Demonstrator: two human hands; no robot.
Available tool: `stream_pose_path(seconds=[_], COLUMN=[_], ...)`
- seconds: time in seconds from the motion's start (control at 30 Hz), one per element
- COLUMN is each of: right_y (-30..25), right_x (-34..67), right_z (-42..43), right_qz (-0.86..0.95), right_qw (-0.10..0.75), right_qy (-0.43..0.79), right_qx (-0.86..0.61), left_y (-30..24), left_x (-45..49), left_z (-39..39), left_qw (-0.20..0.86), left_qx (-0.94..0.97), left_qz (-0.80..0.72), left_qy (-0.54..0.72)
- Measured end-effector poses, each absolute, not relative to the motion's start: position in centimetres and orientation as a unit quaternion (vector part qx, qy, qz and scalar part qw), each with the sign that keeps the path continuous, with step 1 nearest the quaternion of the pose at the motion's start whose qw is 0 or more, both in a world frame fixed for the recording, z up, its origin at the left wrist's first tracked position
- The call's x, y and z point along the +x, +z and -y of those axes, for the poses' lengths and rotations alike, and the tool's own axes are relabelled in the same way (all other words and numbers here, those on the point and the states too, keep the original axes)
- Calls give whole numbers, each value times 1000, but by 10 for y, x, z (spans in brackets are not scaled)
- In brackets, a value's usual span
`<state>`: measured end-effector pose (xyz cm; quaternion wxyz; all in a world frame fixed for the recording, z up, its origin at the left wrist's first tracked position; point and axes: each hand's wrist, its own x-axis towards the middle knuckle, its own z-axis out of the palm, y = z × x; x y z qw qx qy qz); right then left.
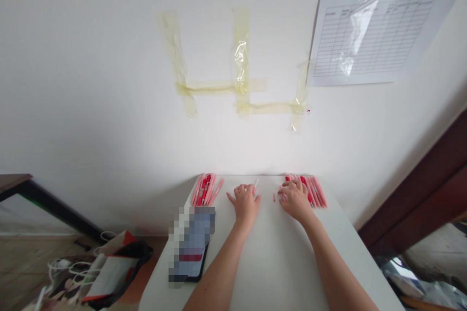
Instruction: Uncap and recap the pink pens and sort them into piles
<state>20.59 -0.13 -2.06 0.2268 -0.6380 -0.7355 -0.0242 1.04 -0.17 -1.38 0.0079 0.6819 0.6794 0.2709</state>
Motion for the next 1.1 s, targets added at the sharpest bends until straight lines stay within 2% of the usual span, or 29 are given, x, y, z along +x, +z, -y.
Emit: stream_pose_path(seconds=[0.13, 0.4, 0.77, 0.93, 1.1], right_y=[-25, -30, -28, -24, -22], right_x=[211, 229, 228, 230, 225], right_z=[-4, -13, -13, -14, -14], right_qz=[733, 685, 634, 623, 638], right_qw=[255, 376, 431, 484, 489], right_qy=[-4, -3, 21, 73, 159], right_qx=[-630, -624, -642, -610, -573], left_y=[-15, -15, -20, -18, -13], left_x=[20, 47, 53, 51, 46], left_z=[6, 13, 6, 7, 12], left_qw=[44, 54, 43, 61, 79], left_qx=[713, 741, 747, 746, 724], left_qz=[-639, -615, -604, -602, -614], left_qy=[285, 264, 276, 280, 305])
